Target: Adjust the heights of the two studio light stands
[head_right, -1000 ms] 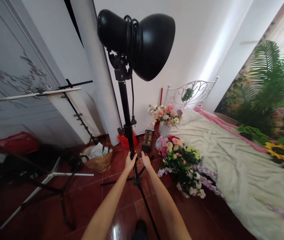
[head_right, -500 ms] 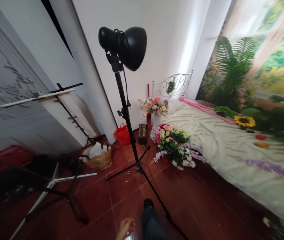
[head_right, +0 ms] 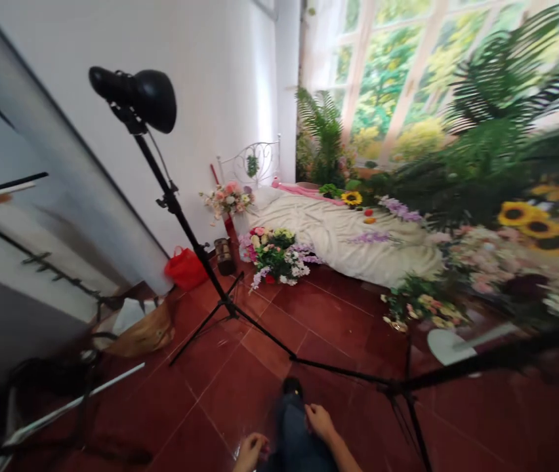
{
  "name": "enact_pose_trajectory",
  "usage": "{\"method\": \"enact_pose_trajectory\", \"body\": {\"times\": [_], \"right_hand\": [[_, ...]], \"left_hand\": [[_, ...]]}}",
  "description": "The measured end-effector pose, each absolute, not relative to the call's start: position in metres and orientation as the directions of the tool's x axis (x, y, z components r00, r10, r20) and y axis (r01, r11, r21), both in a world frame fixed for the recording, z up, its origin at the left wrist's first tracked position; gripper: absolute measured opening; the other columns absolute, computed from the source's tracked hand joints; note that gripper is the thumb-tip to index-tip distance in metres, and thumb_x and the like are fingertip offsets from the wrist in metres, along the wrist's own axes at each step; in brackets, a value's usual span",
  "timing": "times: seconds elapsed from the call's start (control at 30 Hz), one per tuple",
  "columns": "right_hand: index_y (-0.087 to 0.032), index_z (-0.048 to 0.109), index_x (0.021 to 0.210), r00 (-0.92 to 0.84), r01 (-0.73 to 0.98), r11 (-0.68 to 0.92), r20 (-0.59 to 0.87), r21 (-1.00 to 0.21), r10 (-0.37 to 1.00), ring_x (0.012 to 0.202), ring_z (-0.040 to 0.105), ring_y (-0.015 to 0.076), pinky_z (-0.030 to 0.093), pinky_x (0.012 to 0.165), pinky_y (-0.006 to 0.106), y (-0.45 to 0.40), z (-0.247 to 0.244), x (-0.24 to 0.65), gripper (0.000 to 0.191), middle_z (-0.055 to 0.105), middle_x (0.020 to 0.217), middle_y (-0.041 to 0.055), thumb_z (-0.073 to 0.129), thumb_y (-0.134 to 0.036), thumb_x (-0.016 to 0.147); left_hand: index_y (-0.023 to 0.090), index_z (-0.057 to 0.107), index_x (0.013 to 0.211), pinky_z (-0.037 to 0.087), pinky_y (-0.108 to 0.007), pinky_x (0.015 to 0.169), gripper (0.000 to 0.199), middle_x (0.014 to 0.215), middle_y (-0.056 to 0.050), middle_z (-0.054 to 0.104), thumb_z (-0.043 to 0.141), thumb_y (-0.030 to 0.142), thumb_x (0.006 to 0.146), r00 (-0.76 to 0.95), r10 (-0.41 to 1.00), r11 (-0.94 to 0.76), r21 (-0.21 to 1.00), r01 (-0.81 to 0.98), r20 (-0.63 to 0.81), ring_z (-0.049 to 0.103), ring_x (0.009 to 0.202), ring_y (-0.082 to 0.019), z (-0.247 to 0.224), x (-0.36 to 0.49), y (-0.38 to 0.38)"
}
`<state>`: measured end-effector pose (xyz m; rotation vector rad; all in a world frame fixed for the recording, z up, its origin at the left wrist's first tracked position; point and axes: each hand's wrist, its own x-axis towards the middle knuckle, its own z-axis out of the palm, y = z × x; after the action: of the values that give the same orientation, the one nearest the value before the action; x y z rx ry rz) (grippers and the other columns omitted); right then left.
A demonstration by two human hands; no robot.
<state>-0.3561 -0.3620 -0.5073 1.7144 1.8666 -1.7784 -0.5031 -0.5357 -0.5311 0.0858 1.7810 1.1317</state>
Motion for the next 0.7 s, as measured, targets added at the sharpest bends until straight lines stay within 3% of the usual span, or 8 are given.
{"method": "enact_pose_trajectory", "body": {"times": [0.07,0.27,0.53,0.7], "right_hand": [[-0.020,0.045,0.045,-0.387,0.661,-0.293,-0.648,-0.691,0.655,0.045,0.057,0.0183,0.043,0.044,0.027,-0.363,-0.522,-0.334,0.036,0.051,0.044,0.0016,0.046,-0.036,0.077],[-0.022,0.043,0.042,-0.214,0.498,-0.458,-0.616,-0.736,0.758,0.038,0.053,0.0179,0.037,0.038,0.025,-0.357,-0.542,-0.270,0.034,0.048,0.040,0.0024,0.041,-0.044,0.068],[-0.022,0.041,0.039,-0.032,0.295,-0.674,-0.712,-0.677,0.702,0.034,0.050,0.0169,0.031,0.032,0.022,-0.358,-0.548,-0.159,0.034,0.048,0.039,0.0025,0.043,-0.049,0.059],[-0.022,0.043,0.042,0.046,0.151,-0.746,-0.749,-0.648,0.660,0.036,0.052,0.0177,0.029,0.033,0.021,-0.347,-0.543,-0.073,0.034,0.050,0.041,0.0040,0.039,-0.049,0.062]], "left_hand": [[0.018,0.056,0.053,0.041,-0.026,0.050,0.031,0.052,-0.003,0.056,0.072,0.044,0.050,-0.474,0.561,0.561,0.733,-0.385,-0.678,0.056,0.053,-0.016,-0.534,-0.484,-0.530],[0.018,0.057,0.057,0.036,-0.023,0.045,0.031,0.049,0.000,0.056,0.070,0.046,0.053,-0.395,0.630,0.569,0.744,-0.350,-0.668,0.046,0.040,-0.010,-0.525,-0.455,-0.498],[0.016,0.057,0.053,0.033,-0.021,0.045,0.028,0.046,0.001,0.055,0.070,0.041,0.052,-0.374,0.694,0.594,0.783,-0.186,-0.615,0.048,0.043,-0.010,-0.511,-0.427,-0.439],[0.016,0.055,0.053,0.037,-0.023,0.048,0.031,0.048,0.000,0.055,0.071,0.043,0.053,-0.316,0.745,0.614,0.789,-0.021,-0.588,0.053,0.048,-0.013,-0.499,-0.366,-0.377]]}}
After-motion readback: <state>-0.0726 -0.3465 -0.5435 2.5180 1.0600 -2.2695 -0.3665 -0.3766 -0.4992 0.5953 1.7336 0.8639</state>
